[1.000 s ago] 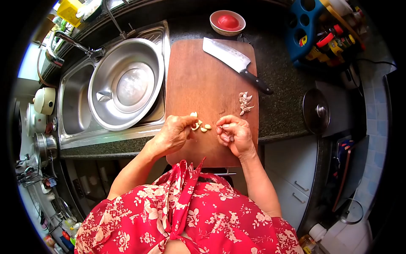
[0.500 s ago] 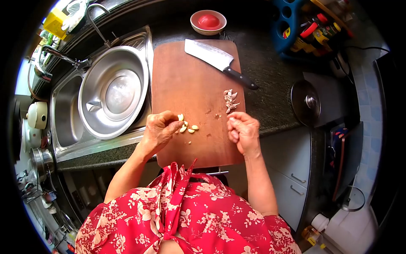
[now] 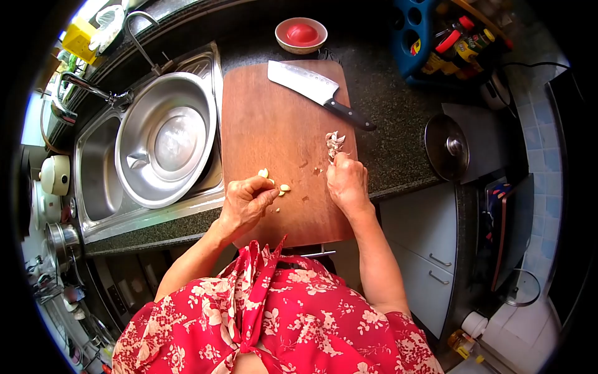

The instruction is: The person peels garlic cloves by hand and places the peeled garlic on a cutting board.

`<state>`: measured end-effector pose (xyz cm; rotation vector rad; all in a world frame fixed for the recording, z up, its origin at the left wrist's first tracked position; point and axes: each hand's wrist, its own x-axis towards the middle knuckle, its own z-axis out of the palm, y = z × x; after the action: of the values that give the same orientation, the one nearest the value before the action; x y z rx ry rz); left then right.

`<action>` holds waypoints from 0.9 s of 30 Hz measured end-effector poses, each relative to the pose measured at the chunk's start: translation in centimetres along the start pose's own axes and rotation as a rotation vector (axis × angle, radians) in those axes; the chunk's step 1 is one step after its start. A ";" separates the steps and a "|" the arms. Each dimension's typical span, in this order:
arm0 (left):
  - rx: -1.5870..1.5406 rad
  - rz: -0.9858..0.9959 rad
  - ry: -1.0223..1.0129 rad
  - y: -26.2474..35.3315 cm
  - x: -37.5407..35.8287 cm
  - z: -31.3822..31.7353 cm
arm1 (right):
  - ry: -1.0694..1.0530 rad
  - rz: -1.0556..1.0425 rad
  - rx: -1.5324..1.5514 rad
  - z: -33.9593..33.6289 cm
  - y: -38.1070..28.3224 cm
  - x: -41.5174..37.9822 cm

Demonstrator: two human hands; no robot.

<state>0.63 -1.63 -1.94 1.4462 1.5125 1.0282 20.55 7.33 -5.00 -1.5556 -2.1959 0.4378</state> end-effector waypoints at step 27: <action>-0.856 -0.611 -0.122 1.8 2.1 0.0 | -0.415 0.132 0.939 -2.6 -6.7 -1.9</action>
<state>1.15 0.47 -0.28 0.3991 1.0863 0.9824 16.93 3.35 0.14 -1.1115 -1.6765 1.6604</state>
